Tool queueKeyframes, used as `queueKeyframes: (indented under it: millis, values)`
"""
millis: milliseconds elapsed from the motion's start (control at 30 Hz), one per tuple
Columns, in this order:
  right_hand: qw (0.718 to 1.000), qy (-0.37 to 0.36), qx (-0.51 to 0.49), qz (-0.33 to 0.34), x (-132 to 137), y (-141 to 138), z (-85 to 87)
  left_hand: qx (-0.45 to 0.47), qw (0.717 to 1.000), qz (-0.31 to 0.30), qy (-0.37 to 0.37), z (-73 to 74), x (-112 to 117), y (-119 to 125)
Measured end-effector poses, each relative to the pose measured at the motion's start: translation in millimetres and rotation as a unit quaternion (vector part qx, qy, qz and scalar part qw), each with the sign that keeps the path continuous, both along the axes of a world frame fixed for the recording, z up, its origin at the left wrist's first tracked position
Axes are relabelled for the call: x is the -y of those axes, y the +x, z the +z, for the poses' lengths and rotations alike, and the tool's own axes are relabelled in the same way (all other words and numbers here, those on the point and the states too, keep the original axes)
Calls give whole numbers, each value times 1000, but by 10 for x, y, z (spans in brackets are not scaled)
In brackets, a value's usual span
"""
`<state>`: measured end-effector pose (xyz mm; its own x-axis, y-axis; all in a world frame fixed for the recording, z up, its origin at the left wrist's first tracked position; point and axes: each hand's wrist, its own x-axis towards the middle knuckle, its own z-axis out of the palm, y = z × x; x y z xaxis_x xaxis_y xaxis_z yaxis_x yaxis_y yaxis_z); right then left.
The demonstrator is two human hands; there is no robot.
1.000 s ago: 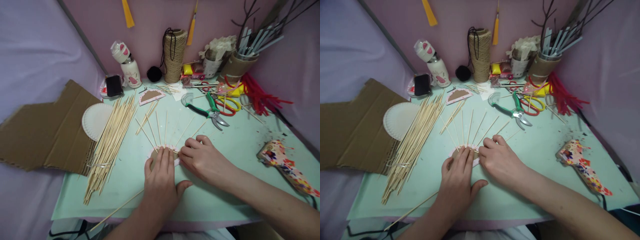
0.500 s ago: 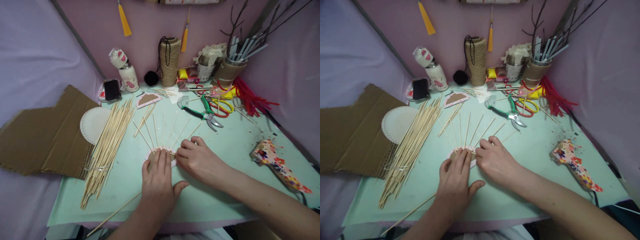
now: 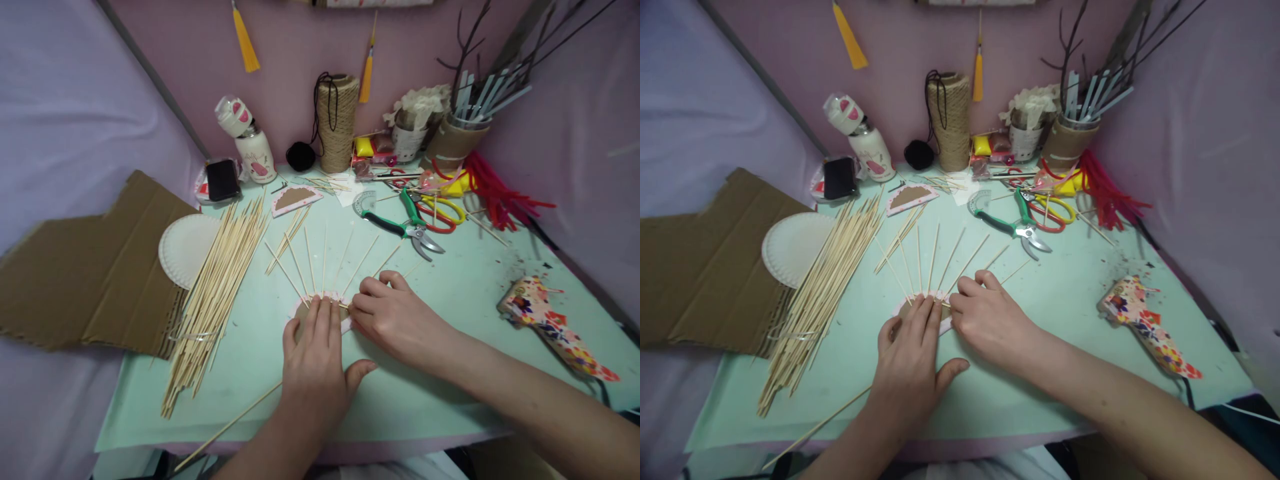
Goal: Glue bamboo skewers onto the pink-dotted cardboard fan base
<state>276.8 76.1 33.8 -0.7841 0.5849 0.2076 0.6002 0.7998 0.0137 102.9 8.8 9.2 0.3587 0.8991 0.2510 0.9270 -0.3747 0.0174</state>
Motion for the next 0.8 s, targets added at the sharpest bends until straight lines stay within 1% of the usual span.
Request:
queueKeyframes:
  millis: [800]
  values:
    - [1000,-4,2,-2,-3,-1,4,-4,1000,1,-3,19,-7,6]
